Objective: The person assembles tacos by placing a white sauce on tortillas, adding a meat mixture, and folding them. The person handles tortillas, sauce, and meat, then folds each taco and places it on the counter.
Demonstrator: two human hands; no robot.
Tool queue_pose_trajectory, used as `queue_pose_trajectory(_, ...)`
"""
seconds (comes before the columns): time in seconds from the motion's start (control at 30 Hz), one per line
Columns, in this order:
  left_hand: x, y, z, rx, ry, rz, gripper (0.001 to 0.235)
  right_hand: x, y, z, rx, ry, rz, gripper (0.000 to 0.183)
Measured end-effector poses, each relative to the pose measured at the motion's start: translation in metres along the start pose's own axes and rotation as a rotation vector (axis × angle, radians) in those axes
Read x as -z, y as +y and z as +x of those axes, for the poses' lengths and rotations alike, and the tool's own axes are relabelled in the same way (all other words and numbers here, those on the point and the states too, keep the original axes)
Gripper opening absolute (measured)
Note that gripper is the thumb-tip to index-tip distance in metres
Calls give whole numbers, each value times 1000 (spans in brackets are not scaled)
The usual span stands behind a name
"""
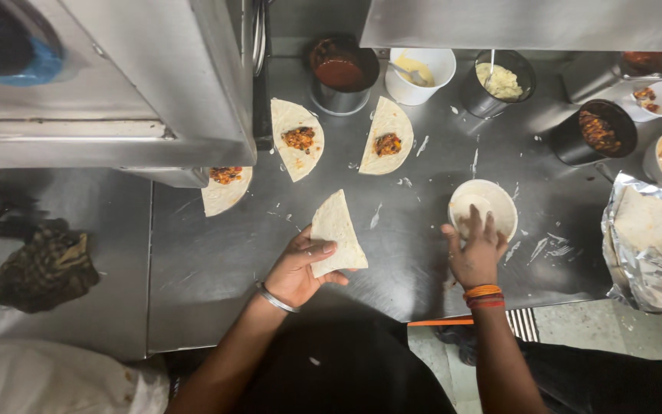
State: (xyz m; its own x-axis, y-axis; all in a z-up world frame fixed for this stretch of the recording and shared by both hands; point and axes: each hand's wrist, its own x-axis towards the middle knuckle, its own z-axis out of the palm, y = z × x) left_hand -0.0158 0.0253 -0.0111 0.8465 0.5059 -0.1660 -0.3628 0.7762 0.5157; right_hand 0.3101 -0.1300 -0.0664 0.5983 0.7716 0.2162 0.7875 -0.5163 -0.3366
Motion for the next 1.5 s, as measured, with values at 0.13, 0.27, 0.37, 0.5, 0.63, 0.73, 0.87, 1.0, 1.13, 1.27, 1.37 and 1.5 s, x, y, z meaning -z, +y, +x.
queue_pose_trajectory(0.13, -1, -1, -1, 9, -27, -45, 49, 28, -27, -5, 41, 104, 63, 70)
queue_pose_trajectory(0.27, 0, 0, 1, 7, -44, -83, 48, 77, -89, -26, 157, 112, 495, 56)
queue_pose_trajectory(0.37, -1, -3, 3, 11, -61, -102, 47, 100, -137, -48, 364, 28, 690, 57)
queue_pose_trajectory(0.5, -2, -5, 2, 30, -44, -110, 48, 109, -180, -53, 609, 35, 736, 63)
queue_pose_trajectory(0.63, -2, -4, 0, 9, -63, -145, 47, 109, -188, -49, 699, 32, 659, 58)
queue_pose_trajectory(0.73, 0, -2, -2, -10, -50, -151, 47, 110, -186, -52, 716, 33, 625, 54)
queue_pose_trajectory(0.87, 3, -4, -2, -11, -72, -197, 47, 107, -186, -53, 706, 31, 668, 52)
queue_pose_trajectory(1.0, 3, -8, -1, 12, -74, -204, 45, 103, -192, -45, 718, 50, 658, 53)
queue_pose_trajectory(1.13, 2, -9, -1, 31, -101, -211, 46, 101, -194, -40, 735, 63, 642, 47)
queue_pose_trajectory(1.27, 3, -5, -1, 4, -56, -184, 48, 105, -189, -45, 762, 59, 644, 39)
queue_pose_trajectory(1.37, 4, -6, -1, -2, -55, -173, 49, 106, -185, -45, 768, 42, 662, 39)
queue_pose_trajectory(1.5, 4, -10, -1, 27, -68, -202, 47, 100, -184, -40, 758, 52, 630, 42)
